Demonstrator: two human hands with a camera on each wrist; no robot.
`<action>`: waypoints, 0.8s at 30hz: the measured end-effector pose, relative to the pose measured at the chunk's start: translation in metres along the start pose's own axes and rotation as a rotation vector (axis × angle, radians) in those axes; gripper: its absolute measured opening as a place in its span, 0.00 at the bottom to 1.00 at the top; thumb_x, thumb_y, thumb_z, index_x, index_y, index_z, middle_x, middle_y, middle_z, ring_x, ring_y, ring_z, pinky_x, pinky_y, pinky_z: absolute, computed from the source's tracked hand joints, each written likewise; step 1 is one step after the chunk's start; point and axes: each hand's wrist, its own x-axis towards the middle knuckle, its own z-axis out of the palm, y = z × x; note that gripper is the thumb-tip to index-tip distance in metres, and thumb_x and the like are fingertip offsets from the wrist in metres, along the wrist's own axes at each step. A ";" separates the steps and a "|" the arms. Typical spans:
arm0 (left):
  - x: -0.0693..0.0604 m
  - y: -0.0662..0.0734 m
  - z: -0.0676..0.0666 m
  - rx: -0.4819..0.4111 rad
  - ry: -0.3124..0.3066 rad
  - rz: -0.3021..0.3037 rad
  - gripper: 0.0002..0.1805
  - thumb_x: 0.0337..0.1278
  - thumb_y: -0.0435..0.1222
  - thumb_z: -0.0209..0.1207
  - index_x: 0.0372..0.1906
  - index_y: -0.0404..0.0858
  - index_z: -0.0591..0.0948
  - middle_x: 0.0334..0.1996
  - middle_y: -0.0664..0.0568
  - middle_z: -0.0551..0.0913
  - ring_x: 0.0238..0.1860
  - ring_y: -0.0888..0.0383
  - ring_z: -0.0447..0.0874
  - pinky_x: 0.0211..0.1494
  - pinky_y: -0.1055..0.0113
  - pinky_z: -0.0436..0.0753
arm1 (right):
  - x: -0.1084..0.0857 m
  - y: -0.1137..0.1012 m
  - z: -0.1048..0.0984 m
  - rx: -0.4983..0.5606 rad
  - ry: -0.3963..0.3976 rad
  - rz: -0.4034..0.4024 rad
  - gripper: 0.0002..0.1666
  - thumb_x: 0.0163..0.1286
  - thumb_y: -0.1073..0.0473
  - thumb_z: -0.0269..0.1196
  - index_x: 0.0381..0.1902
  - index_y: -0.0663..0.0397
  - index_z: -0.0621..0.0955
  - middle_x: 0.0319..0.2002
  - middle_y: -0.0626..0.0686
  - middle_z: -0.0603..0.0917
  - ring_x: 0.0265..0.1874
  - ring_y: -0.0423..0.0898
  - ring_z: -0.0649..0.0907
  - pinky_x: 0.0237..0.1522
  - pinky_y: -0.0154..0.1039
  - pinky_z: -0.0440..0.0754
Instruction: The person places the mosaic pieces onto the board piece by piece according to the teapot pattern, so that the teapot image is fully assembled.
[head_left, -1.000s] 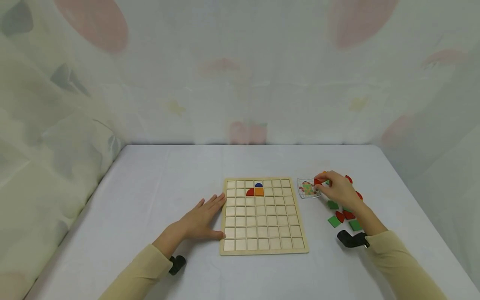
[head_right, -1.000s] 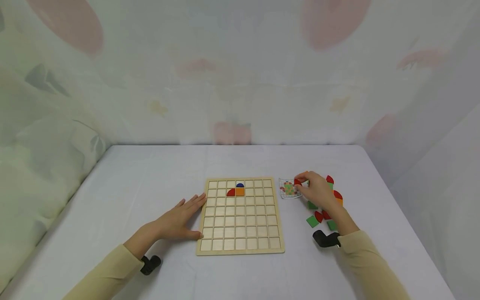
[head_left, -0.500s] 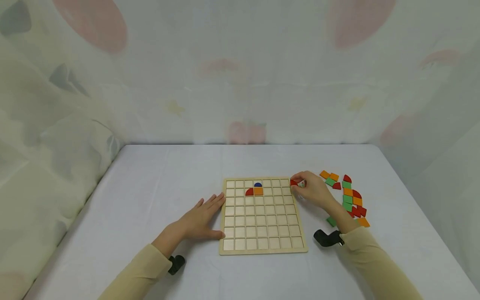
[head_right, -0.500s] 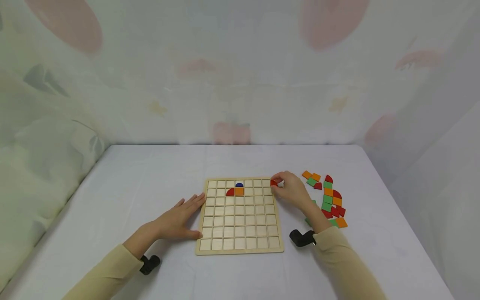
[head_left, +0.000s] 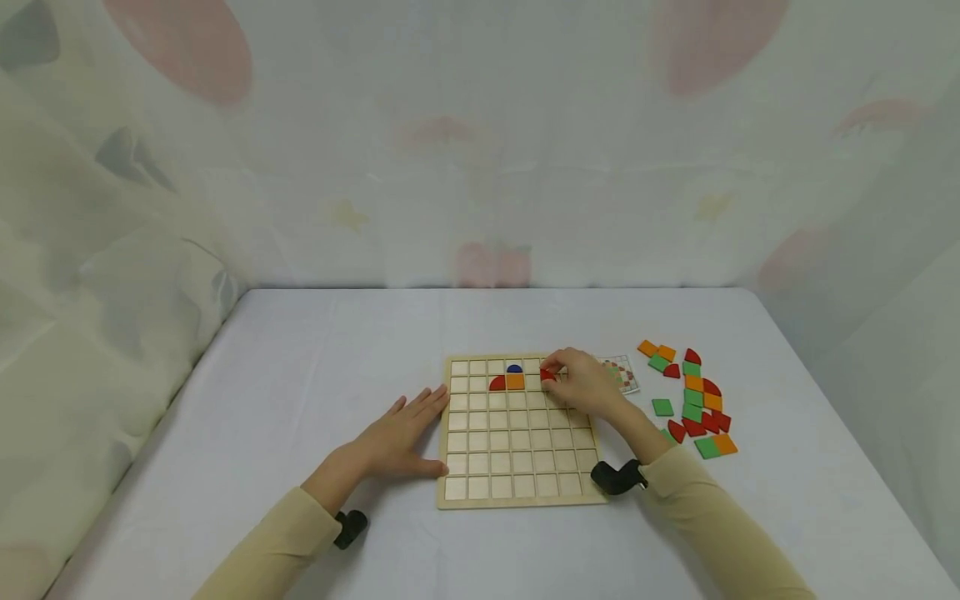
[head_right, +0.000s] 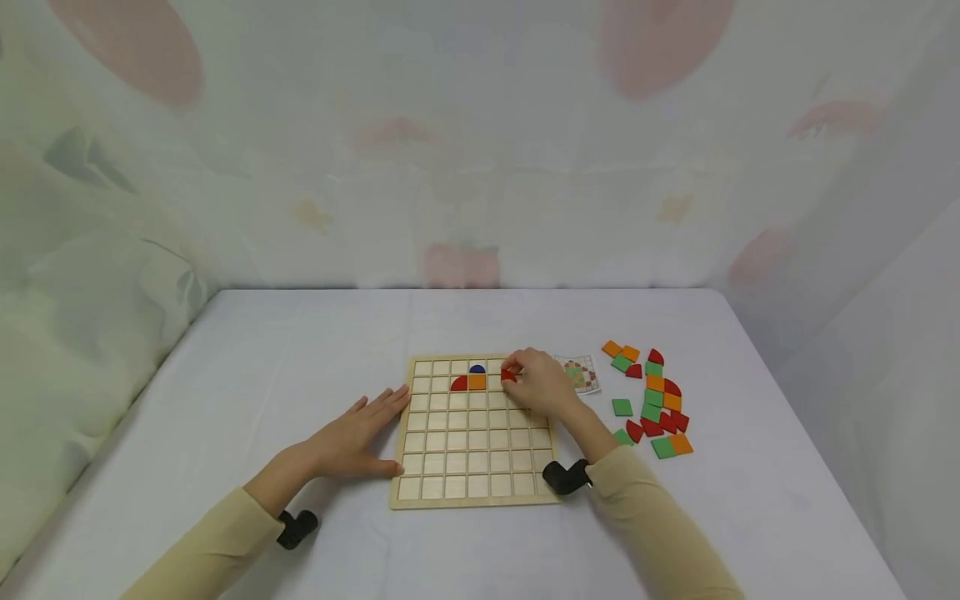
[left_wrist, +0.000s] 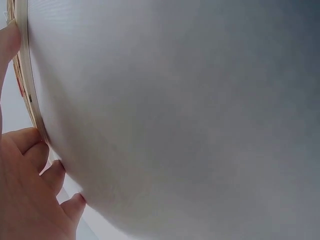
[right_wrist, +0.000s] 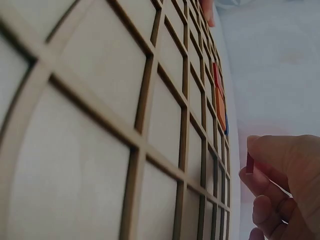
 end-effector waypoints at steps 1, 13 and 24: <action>0.000 0.000 0.000 -0.002 0.001 0.002 0.55 0.43 0.59 0.62 0.72 0.36 0.51 0.73 0.49 0.48 0.72 0.47 0.47 0.69 0.43 0.50 | 0.001 -0.002 0.001 -0.003 -0.004 -0.012 0.12 0.57 0.58 0.65 0.40 0.55 0.82 0.35 0.50 0.82 0.35 0.46 0.80 0.36 0.40 0.77; 0.001 -0.002 0.004 -0.005 -0.008 -0.023 0.56 0.42 0.61 0.62 0.72 0.38 0.50 0.73 0.51 0.47 0.72 0.49 0.46 0.70 0.45 0.49 | 0.008 -0.004 0.018 -0.076 -0.023 -0.061 0.10 0.57 0.58 0.66 0.38 0.53 0.81 0.32 0.47 0.80 0.32 0.42 0.78 0.36 0.36 0.76; 0.001 -0.002 0.004 0.003 -0.002 -0.014 0.56 0.42 0.62 0.61 0.72 0.38 0.50 0.73 0.51 0.47 0.72 0.49 0.46 0.70 0.44 0.50 | 0.011 -0.003 0.022 -0.154 0.022 -0.098 0.10 0.54 0.57 0.67 0.35 0.50 0.81 0.30 0.47 0.78 0.29 0.42 0.77 0.31 0.35 0.75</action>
